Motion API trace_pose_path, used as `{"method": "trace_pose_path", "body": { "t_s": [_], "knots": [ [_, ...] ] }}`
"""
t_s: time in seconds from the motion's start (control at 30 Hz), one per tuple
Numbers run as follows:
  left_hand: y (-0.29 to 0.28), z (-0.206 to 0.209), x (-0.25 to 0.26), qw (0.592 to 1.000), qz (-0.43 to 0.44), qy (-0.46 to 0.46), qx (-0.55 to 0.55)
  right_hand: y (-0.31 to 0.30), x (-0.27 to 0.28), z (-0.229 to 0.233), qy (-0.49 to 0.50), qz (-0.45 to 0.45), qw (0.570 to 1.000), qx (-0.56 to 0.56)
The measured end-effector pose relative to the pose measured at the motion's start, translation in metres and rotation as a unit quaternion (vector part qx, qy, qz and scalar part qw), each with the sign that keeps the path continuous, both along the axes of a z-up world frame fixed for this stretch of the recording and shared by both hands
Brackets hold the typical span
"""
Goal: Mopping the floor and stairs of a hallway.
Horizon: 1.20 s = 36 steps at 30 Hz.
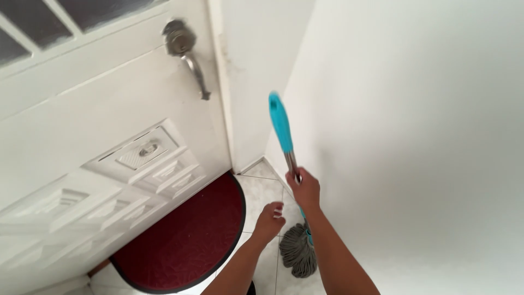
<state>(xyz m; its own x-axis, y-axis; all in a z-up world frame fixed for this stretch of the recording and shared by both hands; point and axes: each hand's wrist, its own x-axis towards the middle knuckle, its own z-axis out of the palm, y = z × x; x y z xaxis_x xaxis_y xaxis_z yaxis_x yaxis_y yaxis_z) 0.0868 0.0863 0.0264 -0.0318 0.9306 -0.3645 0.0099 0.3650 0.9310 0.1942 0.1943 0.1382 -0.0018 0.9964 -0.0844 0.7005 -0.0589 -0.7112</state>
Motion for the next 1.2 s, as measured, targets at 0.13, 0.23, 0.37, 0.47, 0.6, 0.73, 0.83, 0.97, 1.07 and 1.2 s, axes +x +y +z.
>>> {"method": "trace_pose_path", "body": {
  "t_s": [0.13,0.23,0.37,0.47,0.6,0.73,0.83,0.97,1.07,1.2],
  "knots": [
    [0.007,0.058,0.036,0.992,-0.051,0.023,0.11,-0.052,0.028,0.032,0.014,-0.051,0.998,0.019],
    [-0.003,0.083,0.087,0.978,-0.021,-0.016,0.207,-0.096,0.037,0.114,0.053,-0.014,0.994,0.1],
    [-0.037,0.07,0.127,0.973,-0.131,-0.008,0.188,-0.155,0.047,0.196,0.11,0.006,0.947,0.301],
    [-0.069,0.066,0.12,0.942,-0.231,0.056,0.238,-0.216,0.046,0.22,0.101,0.026,0.94,0.325],
    [-0.114,0.016,0.09,0.88,-0.358,0.059,0.305,-0.296,0.02,0.212,0.109,0.082,0.941,0.309],
    [-0.133,0.087,0.039,0.876,-0.377,0.103,0.283,-0.328,-0.018,0.249,0.042,0.087,0.942,0.321],
    [-0.128,0.07,0.02,0.85,-0.378,0.153,0.334,-0.339,-0.022,0.233,0.045,0.067,0.936,0.342],
    [-0.11,0.037,-0.014,0.815,-0.358,0.227,0.395,-0.346,-0.031,0.192,0.08,0.097,0.927,0.352],
    [-0.11,0.021,-0.045,0.842,-0.326,0.214,0.374,-0.359,-0.046,0.152,0.101,0.095,0.937,0.32],
    [-0.116,-0.023,-0.072,0.857,-0.308,0.13,0.393,-0.384,-0.068,0.126,0.132,0.05,0.952,0.272]
  ]
}}
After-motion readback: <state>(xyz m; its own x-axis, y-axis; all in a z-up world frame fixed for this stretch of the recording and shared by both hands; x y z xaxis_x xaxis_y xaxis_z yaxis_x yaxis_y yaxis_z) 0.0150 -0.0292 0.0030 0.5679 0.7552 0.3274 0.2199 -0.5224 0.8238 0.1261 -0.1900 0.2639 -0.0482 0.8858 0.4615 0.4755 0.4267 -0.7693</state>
